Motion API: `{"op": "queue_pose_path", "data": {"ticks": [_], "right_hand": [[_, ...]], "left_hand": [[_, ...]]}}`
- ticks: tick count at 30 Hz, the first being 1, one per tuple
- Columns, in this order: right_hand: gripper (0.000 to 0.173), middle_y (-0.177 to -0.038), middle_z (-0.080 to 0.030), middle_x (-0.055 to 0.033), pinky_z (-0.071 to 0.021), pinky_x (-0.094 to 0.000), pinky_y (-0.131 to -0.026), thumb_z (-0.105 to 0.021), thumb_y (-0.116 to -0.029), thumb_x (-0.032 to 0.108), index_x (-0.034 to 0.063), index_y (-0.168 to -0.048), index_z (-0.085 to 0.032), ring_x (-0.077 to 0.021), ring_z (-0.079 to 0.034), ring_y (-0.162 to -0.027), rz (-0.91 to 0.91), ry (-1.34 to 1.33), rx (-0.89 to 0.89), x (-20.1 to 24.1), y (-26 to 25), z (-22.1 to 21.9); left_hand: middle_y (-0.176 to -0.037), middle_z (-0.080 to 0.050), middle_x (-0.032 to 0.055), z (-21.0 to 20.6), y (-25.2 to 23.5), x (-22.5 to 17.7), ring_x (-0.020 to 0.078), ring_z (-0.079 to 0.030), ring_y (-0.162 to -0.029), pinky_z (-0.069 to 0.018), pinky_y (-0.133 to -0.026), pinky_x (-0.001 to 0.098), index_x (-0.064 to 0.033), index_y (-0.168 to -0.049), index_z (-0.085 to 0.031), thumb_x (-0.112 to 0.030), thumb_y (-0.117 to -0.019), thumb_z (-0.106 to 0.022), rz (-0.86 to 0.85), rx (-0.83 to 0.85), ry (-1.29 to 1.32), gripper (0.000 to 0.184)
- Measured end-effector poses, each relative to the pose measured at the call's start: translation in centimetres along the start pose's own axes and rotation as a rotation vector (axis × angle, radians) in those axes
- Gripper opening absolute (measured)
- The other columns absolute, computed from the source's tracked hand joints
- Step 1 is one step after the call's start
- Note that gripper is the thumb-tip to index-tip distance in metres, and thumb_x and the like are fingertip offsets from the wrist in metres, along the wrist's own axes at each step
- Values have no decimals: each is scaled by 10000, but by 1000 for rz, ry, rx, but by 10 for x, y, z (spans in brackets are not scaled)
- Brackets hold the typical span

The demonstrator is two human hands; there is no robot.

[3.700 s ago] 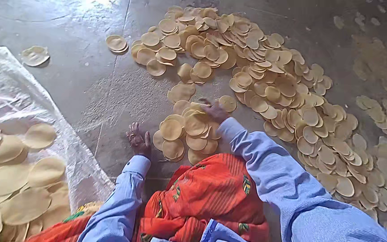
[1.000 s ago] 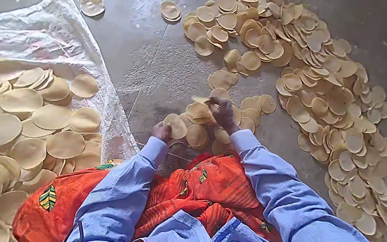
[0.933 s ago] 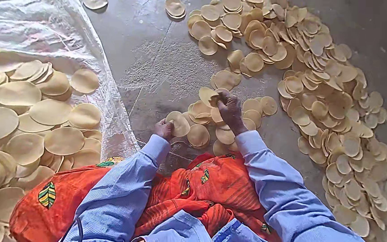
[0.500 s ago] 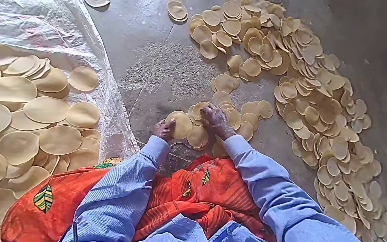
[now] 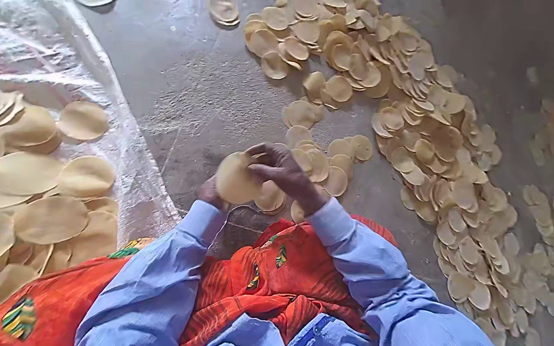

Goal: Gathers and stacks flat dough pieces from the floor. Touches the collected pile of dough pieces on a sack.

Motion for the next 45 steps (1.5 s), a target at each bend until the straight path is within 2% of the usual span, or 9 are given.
{"op": "queue_pose_path", "data": {"ticks": [3, 8, 12, 17, 25, 28, 32, 35, 45], "right_hand": [[318, -986, -742, -146, -621, -390, -788, -740, -897, 46, -29, -1196, -659, -193, -733, -824, -60, 192, -43, -26, -2, -2], [372, -1124, -726, -177, -561, -497, -941, -716, -955, 248, 13, -1241, -678, -296, -711, -1030, -143, 665, -227, -38, -19, 76], [631, -1462, -528, -296, -385, -577, -1156, -647, -999, 410, -22, -1444, -527, -438, -485, -1395, -618, 823, -587, -82, 9, 230], [847, -1542, -422, -310, -313, -654, -1168, -671, -920, 609, 38, -1514, -478, -483, -372, -1456, -794, 880, -676, -145, 53, 314], [530, -1192, -702, -191, -498, -578, -992, -805, -880, 404, 45, -1250, -676, -353, -664, -1111, -667, 658, -658, -126, 39, 292], [525, -1196, -706, -204, -468, -603, -1025, -784, -893, 401, 26, -1247, -685, -375, -653, -1149, -533, 773, -562, -100, 25, 268], [877, -1434, -577, -227, -413, -590, -1131, -898, -761, 430, 39, -1459, -540, -397, -535, -1345, -404, 903, -172, -93, -9, 196], [948, -1422, -543, -256, -445, -612, -1080, -945, -663, 430, 37, -1427, -543, -426, -515, -1341, -487, 1080, -94, -102, -19, 168], [443, -1012, -688, -210, -487, -604, -920, -908, -764, 328, 12, -1002, -709, -370, -648, -1005, -584, 956, 107, -99, -8, 163]], "left_hand": [[-1112, -722, 64, -10, 1, -2, 185, -694, -1039, -594, -879, 421, -110, -1238, -608, -544, -1100, -214, 83, 147, 110, 602], [-962, -708, 74, -8, -1, 0, 135, -717, -830, -624, -753, 328, -10, -1221, -584, 22, -991, -583, 24, -79, -186, 232], [-971, -676, 102, -6, -1, -3, 163, -699, -819, -610, -742, 347, 6, -1224, -577, 0, -1013, -545, 41, -215, -207, 214], [-1009, -671, 128, -8, -4, 3, 187, -688, -865, -596, -763, 371, 4, -1237, -588, -13, -1010, -543, 136, -178, -296, 232], [-1004, -664, 130, -6, -5, 5, 175, -668, -844, -581, -754, 358, 8, -1221, -606, -14, -1000, -576, 141, -232, -395, 223], [-997, -662, 129, -1, -6, 6, 173, -656, -838, -567, -766, 359, 10, -1198, -617, -16, -992, -593, 129, -241, -395, 210], [-1055, -656, 154, -2, -7, 2, 184, -651, -879, -560, -803, 368, 19, -1245, -600, -20, -1002, -590, 109, -223, -416, 246], [-1117, -655, 182, 2, -8, 1, 218, -656, -938, -559, -848, 406, 19, -1287, -589, -23, -1008, -592, 115, -220, -425, 283], [-1116, -666, 198, 7, -16, 3, 263, -657, -969, -553, -874, 478, 14, -1248, -624, -63, -999, -620, 97, -193, -482, 260]]}}
Point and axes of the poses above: each hand's wrist, its own y-axis away from the middle knuckle, its own z-axis out of the back of the hand, x = y × z, the point moved 4 cm from there along -y, towards the middle knuckle
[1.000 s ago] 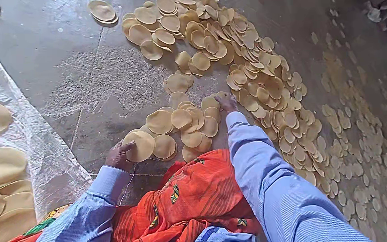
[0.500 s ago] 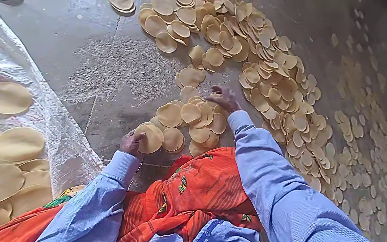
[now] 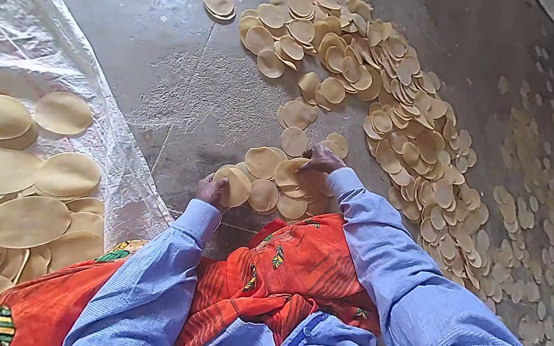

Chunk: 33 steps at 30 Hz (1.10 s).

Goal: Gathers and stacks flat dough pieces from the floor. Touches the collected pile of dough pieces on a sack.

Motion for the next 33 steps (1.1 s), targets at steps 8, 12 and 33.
{"op": "queue_pose_path", "data": {"ticks": [8, 12, 33], "right_hand": [[382, -946, -714, -137, -541, -516, -836, -870, -765, 182, 38, -1073, -697, -261, -690, -891, 317, -262, -328, 79, 74, 39], [346, -882, -734, -33, -612, -274, -740, -844, -748, 75, 46, -1044, -667, -81, -712, -788, 504, -683, -271, 114, 96, 37], [688, -1148, -673, -239, -490, -619, -963, -909, -723, 467, 5, -1169, -664, -410, -628, -1139, -132, -136, -272, 91, 1, -40]], "left_hand": [[-1116, -644, 189, -2, -1, -1, 258, -639, -967, -548, -864, 467, 8, -1270, -599, -132, -1059, -548, 22, -17, 69, 259], [-1135, -673, 157, -2, 4, -4, 256, -649, -1036, -535, -917, 490, -23, -1257, -626, -492, -1100, -386, 51, -22, 321, 549], [-1093, -703, 145, -7, 21, -19, 246, -706, -981, -604, -844, 449, -52, -1223, -608, -97, -914, -652, 25, 269, 564, 315]]}}
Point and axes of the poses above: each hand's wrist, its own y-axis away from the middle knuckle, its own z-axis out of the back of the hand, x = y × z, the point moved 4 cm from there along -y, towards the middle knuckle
